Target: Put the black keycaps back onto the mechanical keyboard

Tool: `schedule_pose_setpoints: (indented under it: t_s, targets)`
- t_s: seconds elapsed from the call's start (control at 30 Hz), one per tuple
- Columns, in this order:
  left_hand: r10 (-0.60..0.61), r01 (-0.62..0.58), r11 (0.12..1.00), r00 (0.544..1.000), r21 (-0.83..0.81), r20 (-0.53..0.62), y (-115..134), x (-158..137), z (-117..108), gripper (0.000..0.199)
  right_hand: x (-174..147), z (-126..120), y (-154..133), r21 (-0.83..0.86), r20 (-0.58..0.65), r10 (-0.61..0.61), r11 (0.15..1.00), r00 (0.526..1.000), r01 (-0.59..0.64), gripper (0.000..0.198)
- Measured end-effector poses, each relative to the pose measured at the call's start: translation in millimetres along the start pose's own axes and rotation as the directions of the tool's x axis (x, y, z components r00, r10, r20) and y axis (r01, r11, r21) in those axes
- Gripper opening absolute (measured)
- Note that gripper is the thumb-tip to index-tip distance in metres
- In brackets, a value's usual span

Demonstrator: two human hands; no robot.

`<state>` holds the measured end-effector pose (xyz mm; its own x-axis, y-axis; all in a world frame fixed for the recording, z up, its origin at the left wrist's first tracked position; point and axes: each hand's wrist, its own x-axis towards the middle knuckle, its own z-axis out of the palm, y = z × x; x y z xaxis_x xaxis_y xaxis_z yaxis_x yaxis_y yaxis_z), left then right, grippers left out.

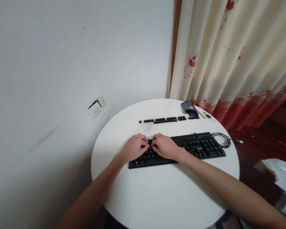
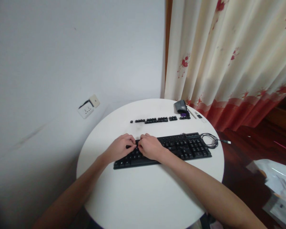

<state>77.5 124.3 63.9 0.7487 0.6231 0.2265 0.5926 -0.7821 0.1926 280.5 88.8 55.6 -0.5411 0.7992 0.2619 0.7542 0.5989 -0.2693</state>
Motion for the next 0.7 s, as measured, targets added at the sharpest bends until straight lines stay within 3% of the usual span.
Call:
schedule_pose_setpoints:
  t_s: [0.37, 0.7]
  targets:
    - [-0.039, 0.039, 0.999, 0.989, -0.002, -0.142, -5.7, 4.7, -0.1, 0.022, -3.6, -3.1, 12.7, 0.075, -0.104, 0.047, 0.996, 0.993, -0.040, 0.022]
    - [-0.010, 0.008, 0.999, 0.999, -0.042, -0.044, -8.6, 3.9, 4.7, 0.020, -6.0, 1.2, 10.8, 0.064, -0.009, -0.024, 0.998, 1.000, 0.025, 0.033]
